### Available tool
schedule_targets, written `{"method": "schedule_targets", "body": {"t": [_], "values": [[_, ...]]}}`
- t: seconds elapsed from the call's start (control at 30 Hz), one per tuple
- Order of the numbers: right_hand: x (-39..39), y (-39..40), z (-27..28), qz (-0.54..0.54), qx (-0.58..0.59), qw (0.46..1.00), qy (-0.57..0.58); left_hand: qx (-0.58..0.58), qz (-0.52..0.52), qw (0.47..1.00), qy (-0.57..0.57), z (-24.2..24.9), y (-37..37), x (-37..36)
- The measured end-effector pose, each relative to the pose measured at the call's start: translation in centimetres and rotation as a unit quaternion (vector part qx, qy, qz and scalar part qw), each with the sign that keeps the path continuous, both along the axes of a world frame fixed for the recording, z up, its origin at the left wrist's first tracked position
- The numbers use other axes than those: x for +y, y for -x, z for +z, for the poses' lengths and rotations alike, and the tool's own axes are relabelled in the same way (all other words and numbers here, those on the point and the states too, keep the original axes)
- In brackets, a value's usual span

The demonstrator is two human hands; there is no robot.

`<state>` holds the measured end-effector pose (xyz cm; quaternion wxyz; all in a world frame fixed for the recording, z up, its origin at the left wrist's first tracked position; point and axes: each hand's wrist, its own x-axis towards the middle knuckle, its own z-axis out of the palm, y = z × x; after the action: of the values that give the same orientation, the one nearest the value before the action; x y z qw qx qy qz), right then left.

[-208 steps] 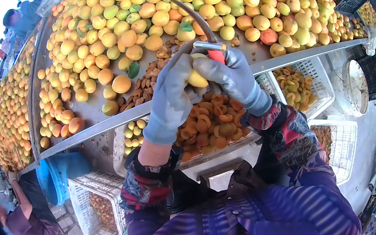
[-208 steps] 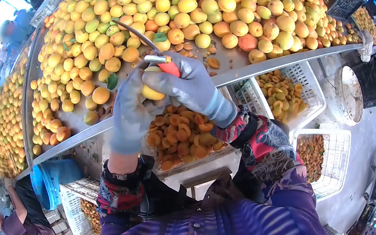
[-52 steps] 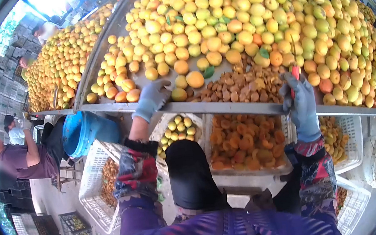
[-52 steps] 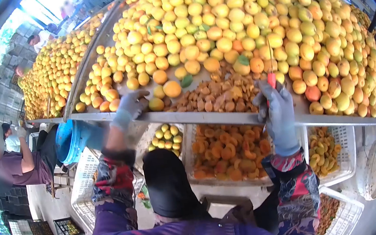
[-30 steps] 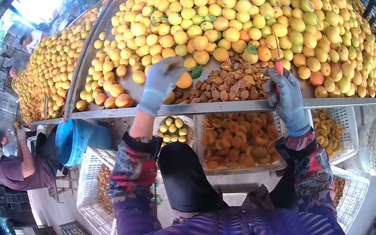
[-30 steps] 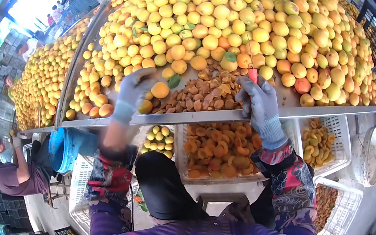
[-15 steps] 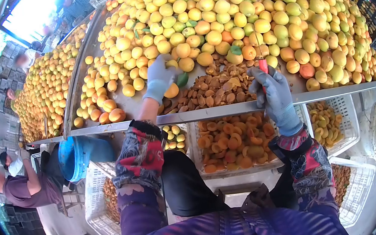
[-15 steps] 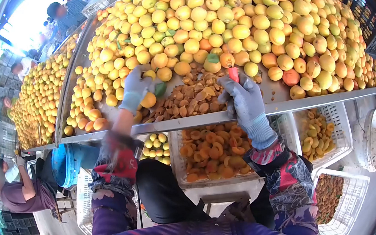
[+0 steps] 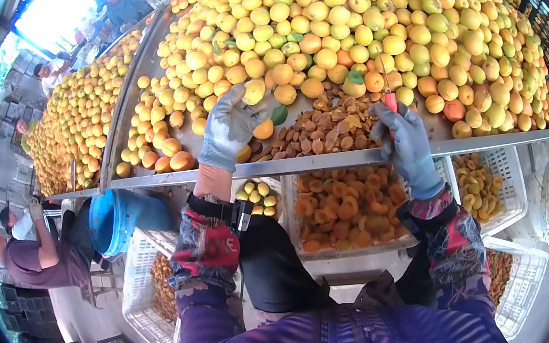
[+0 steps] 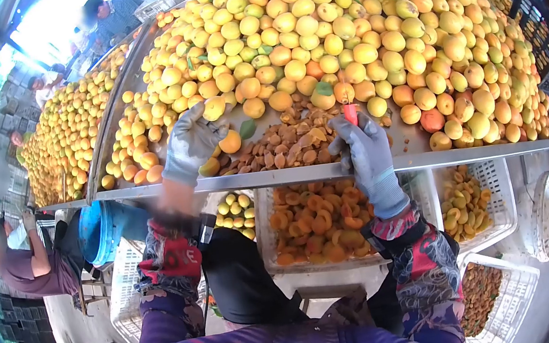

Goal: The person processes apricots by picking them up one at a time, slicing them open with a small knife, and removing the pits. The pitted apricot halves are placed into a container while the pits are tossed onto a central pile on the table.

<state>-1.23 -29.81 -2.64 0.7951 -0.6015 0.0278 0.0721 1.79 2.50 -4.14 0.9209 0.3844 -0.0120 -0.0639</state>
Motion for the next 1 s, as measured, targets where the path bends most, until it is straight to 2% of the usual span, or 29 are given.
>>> {"method": "schedule_targets", "body": {"t": [0.03,0.13,0.2,0.3,0.33,0.43,0.5,0.53,0.6,0.67,0.73,0.77,0.8,0.87,0.93,1.0], "values": [[0.0,0.2,0.0,0.004,0.002,1.0,0.001,0.002,0.004,1.0,0.001,0.7,0.9,-0.4],[-0.1,-0.3,0.1,0.012,-0.002,1.0,0.001,-0.036,0.038,0.991,-0.125,4.3,5.5,-1.8],[-0.7,-0.2,-0.5,0.005,-0.025,1.0,0.01,-0.043,0.132,0.983,-0.117,5.5,9.3,-1.9],[-0.7,-0.2,0.0,-0.002,-0.013,1.0,0.014,-0.05,0.173,0.98,-0.087,3.7,15.6,0.9],[-0.7,-0.1,0.0,0.005,-0.016,1.0,0.016,-0.017,0.189,0.981,-0.033,2.9,17.4,1.6],[-0.3,0.2,0.2,0.0,-0.02,0.999,0.028,0.01,0.227,0.971,-0.079,-1.4,21.8,3.9],[-0.1,-0.2,-0.6,0.009,-0.008,1.0,0.023,0.144,0.296,0.917,-0.225,-4.5,24.2,4.8],[-0.2,-0.3,-1.0,0.011,0.005,1.0,0.017,0.143,0.294,0.919,-0.223,-6.1,25.2,5.3],[0.4,0.5,-0.6,0.003,0.015,0.999,0.029,0.201,0.316,0.869,-0.324,-9.2,25.9,6.4],[0.4,0.1,-0.5,-0.004,0.034,0.999,0.034,0.323,0.317,0.808,-0.377,-11.8,25.4,7.9],[0.3,-0.2,-0.8,-0.006,0.039,0.999,0.023,0.273,0.317,0.653,-0.631,-17.1,25.4,11.1],[0.2,-0.5,-1.0,-0.017,0.031,0.999,0.023,0.216,0.354,0.67,-0.616,-18.8,24.7,12.5],[0.1,-0.7,-1.4,-0.01,0.018,1.0,0.01,0.207,0.397,0.717,-0.534,-13.7,22.9,9.5],[0.0,-0.2,-1.5,-0.001,0.016,1.0,-0.003,0.046,0.44,0.707,-0.552,-8.3,20.3,7.0],[0.2,0.2,-1.0,-0.002,-0.033,0.999,0.0,-0.073,0.434,0.708,-0.552,-1.5,17.3,2.9],[0.2,-0.2,-1.5,-0.001,0.03,0.999,0.017,-0.106,0.408,0.746,-0.516,0.3,13.4,1.7]]}}
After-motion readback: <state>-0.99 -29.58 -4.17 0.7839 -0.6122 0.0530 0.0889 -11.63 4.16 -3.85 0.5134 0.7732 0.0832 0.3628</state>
